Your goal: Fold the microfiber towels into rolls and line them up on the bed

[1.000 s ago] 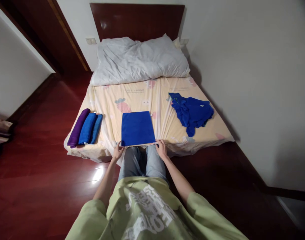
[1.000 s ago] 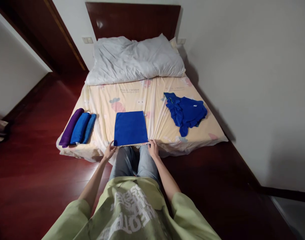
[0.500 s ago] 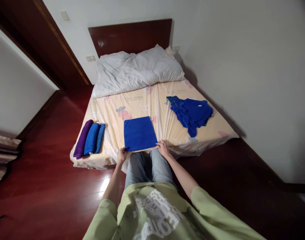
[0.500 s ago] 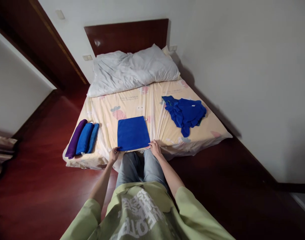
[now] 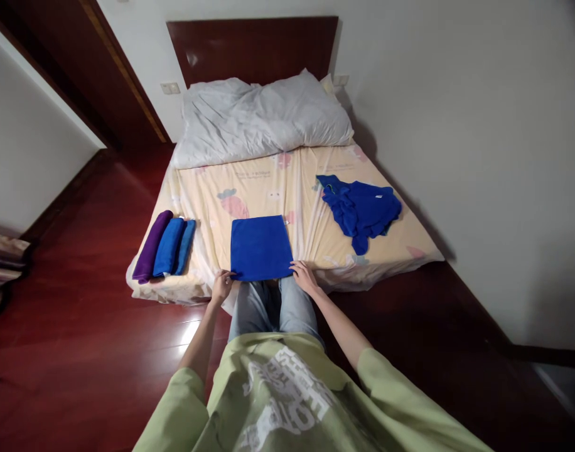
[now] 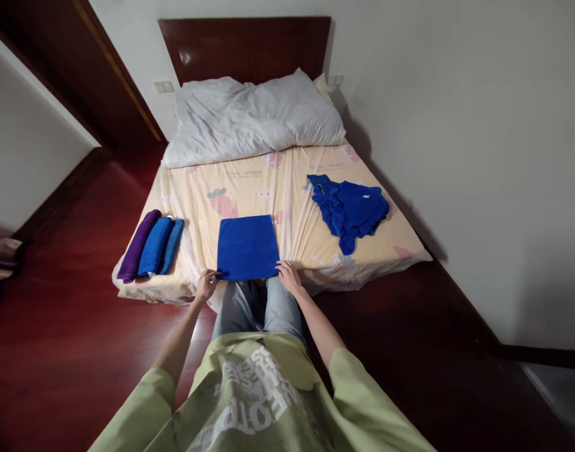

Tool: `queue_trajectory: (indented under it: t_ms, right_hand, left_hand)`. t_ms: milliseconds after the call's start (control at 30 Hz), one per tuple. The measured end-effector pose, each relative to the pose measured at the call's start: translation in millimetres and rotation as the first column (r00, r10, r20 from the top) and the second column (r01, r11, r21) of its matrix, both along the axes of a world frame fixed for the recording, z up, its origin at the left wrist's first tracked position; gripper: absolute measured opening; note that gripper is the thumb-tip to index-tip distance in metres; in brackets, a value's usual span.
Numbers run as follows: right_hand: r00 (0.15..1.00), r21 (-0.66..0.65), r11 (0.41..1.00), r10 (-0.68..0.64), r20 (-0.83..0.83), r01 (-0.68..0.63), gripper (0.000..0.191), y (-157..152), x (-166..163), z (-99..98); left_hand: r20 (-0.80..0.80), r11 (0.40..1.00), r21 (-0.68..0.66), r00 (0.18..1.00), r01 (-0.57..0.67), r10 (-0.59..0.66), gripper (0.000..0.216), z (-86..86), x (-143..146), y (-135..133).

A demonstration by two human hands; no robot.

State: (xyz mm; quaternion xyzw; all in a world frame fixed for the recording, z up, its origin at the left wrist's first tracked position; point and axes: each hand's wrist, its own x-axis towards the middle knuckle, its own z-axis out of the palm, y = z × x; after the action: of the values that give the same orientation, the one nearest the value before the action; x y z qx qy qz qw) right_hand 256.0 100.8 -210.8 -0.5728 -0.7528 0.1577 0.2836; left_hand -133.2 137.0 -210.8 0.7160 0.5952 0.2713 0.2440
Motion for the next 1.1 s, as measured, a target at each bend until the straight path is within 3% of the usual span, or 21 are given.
queue_trajectory:
  t_ms: [100,300,467,733,1100]
  right_hand:
    - [0.999,-0.024,1.0,-0.012,-0.038,0.011,0.047,8.2,-3.6,-2.2]
    - [0.958,-0.058,0.989,-0.149,-0.246,0.139,0.036,21.9,-3.9,-10.9]
    - [0.871,-0.167,0.959,-0.28,-0.404,0.23,0.024,32.3,-5.4,-21.1]
    - [0.85,-0.21,0.95,-0.301,-0.432,0.23,0.03,42.4,0.1,-29.9]
    - [0.787,-0.274,0.905,-0.419,-0.452,0.325,0.033,62.1,-4.5,-34.6]
  left_hand:
    - [0.019,1.0,-0.002,1.0,0.004,-0.004,0.037,1.0,3.9,7.0]
    - [0.1,0.998,-0.023,0.994,-0.052,0.054,0.03,3.9,5.8,14.3]
    - [0.285,0.982,-0.159,0.948,-0.099,0.142,0.019,4.5,5.9,19.3]
    - [0.305,0.978,-0.163,0.936,-0.132,0.177,0.031,-7.9,6.4,26.5]
    - [0.289,0.958,-0.151,0.915,-0.246,0.28,0.04,-15.1,12.7,40.3]
